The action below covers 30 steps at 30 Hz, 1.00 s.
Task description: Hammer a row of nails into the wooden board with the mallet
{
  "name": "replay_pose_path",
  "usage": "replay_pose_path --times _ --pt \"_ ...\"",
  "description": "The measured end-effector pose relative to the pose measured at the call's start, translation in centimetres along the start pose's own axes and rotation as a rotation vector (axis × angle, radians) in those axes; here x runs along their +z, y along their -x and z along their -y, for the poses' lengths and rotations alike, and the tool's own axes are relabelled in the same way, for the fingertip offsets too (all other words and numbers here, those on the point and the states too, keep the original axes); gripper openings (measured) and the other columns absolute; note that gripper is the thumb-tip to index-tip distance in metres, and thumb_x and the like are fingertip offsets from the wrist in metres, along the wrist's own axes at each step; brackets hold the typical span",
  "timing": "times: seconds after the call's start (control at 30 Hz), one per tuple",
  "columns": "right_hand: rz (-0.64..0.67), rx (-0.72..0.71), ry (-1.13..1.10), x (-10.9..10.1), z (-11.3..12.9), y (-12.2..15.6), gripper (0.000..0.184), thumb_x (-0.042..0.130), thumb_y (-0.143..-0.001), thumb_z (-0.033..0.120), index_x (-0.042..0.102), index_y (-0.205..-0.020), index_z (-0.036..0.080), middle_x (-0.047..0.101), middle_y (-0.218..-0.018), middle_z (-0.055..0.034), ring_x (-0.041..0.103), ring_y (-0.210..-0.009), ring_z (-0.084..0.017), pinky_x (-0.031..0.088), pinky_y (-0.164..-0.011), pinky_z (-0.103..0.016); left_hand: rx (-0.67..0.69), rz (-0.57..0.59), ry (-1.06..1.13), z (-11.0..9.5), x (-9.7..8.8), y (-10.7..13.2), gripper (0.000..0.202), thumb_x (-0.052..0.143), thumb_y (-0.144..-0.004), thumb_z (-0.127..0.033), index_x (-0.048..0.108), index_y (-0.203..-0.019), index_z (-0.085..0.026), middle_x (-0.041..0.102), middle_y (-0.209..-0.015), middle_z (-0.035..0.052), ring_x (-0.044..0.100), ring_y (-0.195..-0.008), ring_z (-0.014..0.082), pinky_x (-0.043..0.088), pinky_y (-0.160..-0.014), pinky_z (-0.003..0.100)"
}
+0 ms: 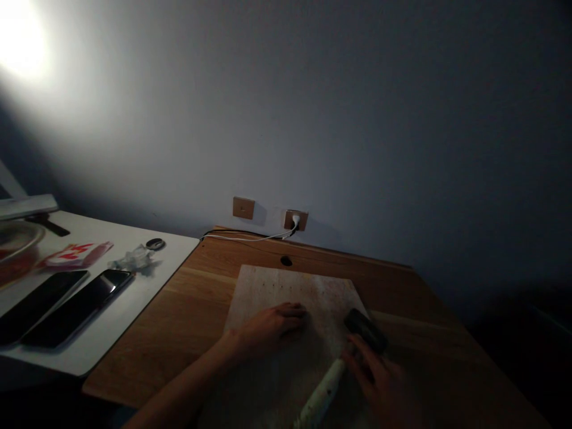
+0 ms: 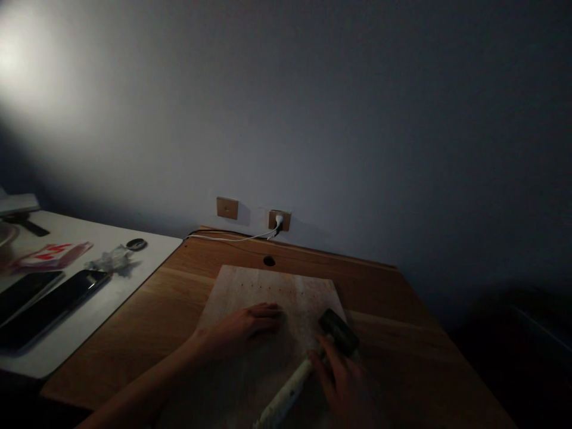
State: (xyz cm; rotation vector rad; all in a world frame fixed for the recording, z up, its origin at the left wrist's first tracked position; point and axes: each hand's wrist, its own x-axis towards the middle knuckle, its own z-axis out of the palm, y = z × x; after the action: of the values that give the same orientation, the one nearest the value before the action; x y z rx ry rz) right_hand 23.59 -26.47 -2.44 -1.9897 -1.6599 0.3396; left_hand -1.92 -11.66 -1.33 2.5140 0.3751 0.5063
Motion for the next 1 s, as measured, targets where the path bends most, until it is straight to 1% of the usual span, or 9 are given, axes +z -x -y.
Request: replay_pose_path --times 0.07,0.23,0.33,0.47,0.57,0.67,0.77,0.9,1.0 --pt "0.086 0.023 0.008 0.5 -0.2 0.5 0.044 0.053 -0.092 0.053 0.074 -0.120 0.027 0.082 -0.100 -0.0116 0.078 -0.088 -0.033 0.061 -0.079 -0.044 -0.016 -0.006 0.016 -0.6 -0.2 0.2 0.032 0.052 -0.104 -0.026 0.066 -0.131 -0.019 0.061 -0.145 0.0106 0.048 -0.143 0.0219 0.038 -0.122 0.042" --pt "0.075 0.090 -0.027 1.3 2.1 -0.5 0.043 0.054 -0.087 0.048 0.074 -0.112 0.020 0.079 -0.110 -0.0159 0.076 -0.100 -0.033 0.059 -0.088 -0.042 -0.027 -0.026 -0.001 -1.1 0.1 0.4 0.037 0.053 -0.101 -0.022 0.061 -0.138 -0.019 0.057 -0.149 0.0110 0.046 -0.145 0.0225 0.038 -0.122 0.043" --pt "0.078 0.022 -0.082 2.1 4.2 -1.4 0.042 0.052 -0.087 0.042 0.073 -0.114 0.017 0.078 -0.109 -0.0156 0.075 -0.101 -0.031 0.058 -0.090 -0.041 -0.065 -0.028 -0.008 -0.7 0.6 0.0 0.040 0.049 -0.101 -0.016 0.059 -0.139 -0.016 0.054 -0.152 0.0129 0.045 -0.145 0.0219 0.038 -0.122 0.040" --pt "0.066 -0.038 -0.084 3.5 6.7 -2.4 0.045 0.050 -0.090 0.036 0.071 -0.122 0.014 0.074 -0.120 -0.0176 0.071 -0.109 -0.031 0.054 -0.098 -0.044 -0.075 -0.009 -0.002 -0.2 1.1 -0.9 0.041 0.043 -0.101 -0.011 0.055 -0.140 -0.019 0.049 -0.155 0.0111 0.046 -0.145 0.0209 0.041 -0.120 0.039" --pt "0.075 -0.051 -0.090 3.8 7.0 -2.6 0.047 0.046 -0.096 0.040 0.068 -0.129 0.014 0.072 -0.125 -0.0177 0.069 -0.115 -0.031 0.053 -0.101 -0.044 -0.116 -0.070 -0.096 -0.1 0.9 -0.6 0.042 0.049 -0.100 -0.014 0.049 -0.142 -0.018 0.045 -0.155 0.0154 0.047 -0.143 0.0248 0.045 -0.117 0.042" --pt "0.087 -0.059 -0.087 2.7 4.8 -1.9 0.055 0.047 -0.097 0.052 0.060 -0.140 0.021 0.073 -0.122 -0.0137 0.070 -0.112 -0.030 0.055 -0.099 -0.046 -0.152 -0.167 -0.248 -0.6 0.1 2.2 0.040 0.061 -0.097 -0.021 0.052 -0.135 -0.019 0.049 -0.148 0.0163 0.045 -0.143 0.0294 0.044 -0.117 0.047" --pt "-0.090 -0.017 0.009 0.9 0.2 -0.8 0.055 0.047 -0.094 0.059 0.062 -0.137 0.028 0.066 -0.133 -0.0113 0.064 -0.123 -0.030 0.051 -0.106 -0.049 -0.245 -0.205 -0.331 -2.0 -0.5 7.1 0.035 0.063 -0.096 -0.023 0.056 -0.130 -0.023 0.057 -0.141 0.0112 0.054 -0.133 0.0278 0.048 -0.112 0.047" --pt "-0.153 0.049 0.082 -0.4 -5.2 -0.1 0.057 0.045 -0.089 0.063 0.071 -0.123 0.023 0.066 -0.133 -0.0167 0.060 -0.126 -0.040 0.048 -0.105 -0.062 -0.354 -0.244 -0.449 -4.1 0.0 13.3 0.032 0.059 -0.098 -0.023 0.060 -0.130 -0.027 0.065 -0.134 0.0069 0.059 -0.126 0.0266 0.050 -0.109 0.046" --pt "-0.144 0.049 0.164 0.1 -6.3 -0.4 0.058 0.043 -0.090 0.060 0.072 -0.120 0.020 0.072 -0.126 -0.0181 0.063 -0.121 -0.041 0.043 -0.109 -0.064 -0.320 -0.224 -0.535 -4.6 0.6 15.5 0.039 0.060 -0.098 -0.030 0.058 -0.137 -0.028 0.065 -0.139 0.0051 0.056 -0.133 0.0287 0.047 -0.112 0.049"
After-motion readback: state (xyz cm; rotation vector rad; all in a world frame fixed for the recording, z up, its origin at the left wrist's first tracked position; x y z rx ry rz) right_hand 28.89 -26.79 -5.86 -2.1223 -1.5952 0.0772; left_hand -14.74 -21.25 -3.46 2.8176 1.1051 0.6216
